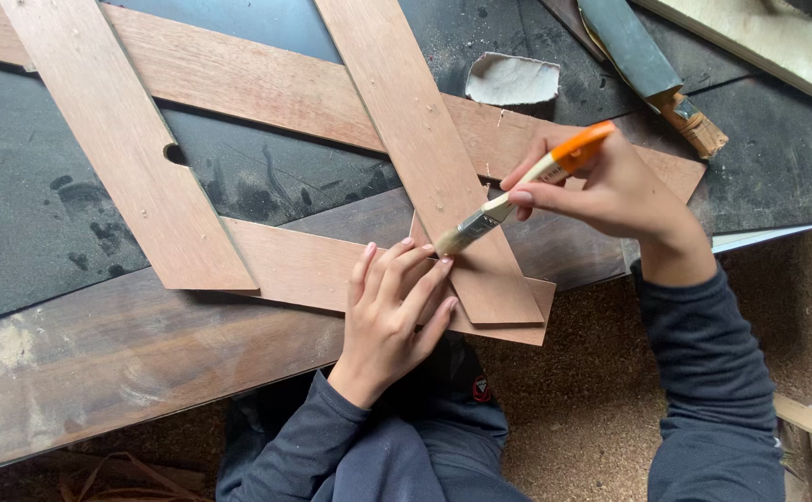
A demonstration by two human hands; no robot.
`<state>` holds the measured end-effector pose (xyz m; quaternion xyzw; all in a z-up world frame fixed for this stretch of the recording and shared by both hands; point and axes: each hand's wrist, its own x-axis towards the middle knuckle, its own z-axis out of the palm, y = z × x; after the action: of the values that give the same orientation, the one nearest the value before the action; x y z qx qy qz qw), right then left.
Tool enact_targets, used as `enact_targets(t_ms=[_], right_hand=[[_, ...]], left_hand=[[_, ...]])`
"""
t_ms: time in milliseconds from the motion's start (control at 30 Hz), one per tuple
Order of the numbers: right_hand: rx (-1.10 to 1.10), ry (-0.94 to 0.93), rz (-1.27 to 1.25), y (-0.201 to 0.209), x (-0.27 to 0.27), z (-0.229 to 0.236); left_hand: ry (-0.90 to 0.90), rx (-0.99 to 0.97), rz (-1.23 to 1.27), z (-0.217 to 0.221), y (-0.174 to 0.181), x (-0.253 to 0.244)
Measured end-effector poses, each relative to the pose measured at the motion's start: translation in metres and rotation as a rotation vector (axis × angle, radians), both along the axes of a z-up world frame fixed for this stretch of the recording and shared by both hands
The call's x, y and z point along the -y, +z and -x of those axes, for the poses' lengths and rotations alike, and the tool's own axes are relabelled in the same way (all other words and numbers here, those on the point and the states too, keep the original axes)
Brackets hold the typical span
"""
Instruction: The person sands a wooden frame with sandpaper, smoothing the surface and edges. They then use a brush to remove dust from the frame.
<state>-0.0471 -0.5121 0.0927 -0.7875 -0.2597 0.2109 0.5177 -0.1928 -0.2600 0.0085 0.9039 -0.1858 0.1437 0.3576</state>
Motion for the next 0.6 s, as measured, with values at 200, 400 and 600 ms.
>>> enact_targets(t_ms=[200, 400, 600], right_hand=[[0.006, 0.005, 0.077, -0.006, -0.011, -0.024], [0.478, -0.130, 0.096, -0.005, -0.001, -0.036], [0.397, -0.025, -0.033, 0.013, 0.010, -0.020]], left_hand=[[0.059, -0.011, -0.029, 0.002, 0.006, 0.001], [0.064, -0.039, -0.032, 0.005, 0.012, 0.003], [0.069, -0.030, -0.026, 0.002, 0.013, 0.002]])
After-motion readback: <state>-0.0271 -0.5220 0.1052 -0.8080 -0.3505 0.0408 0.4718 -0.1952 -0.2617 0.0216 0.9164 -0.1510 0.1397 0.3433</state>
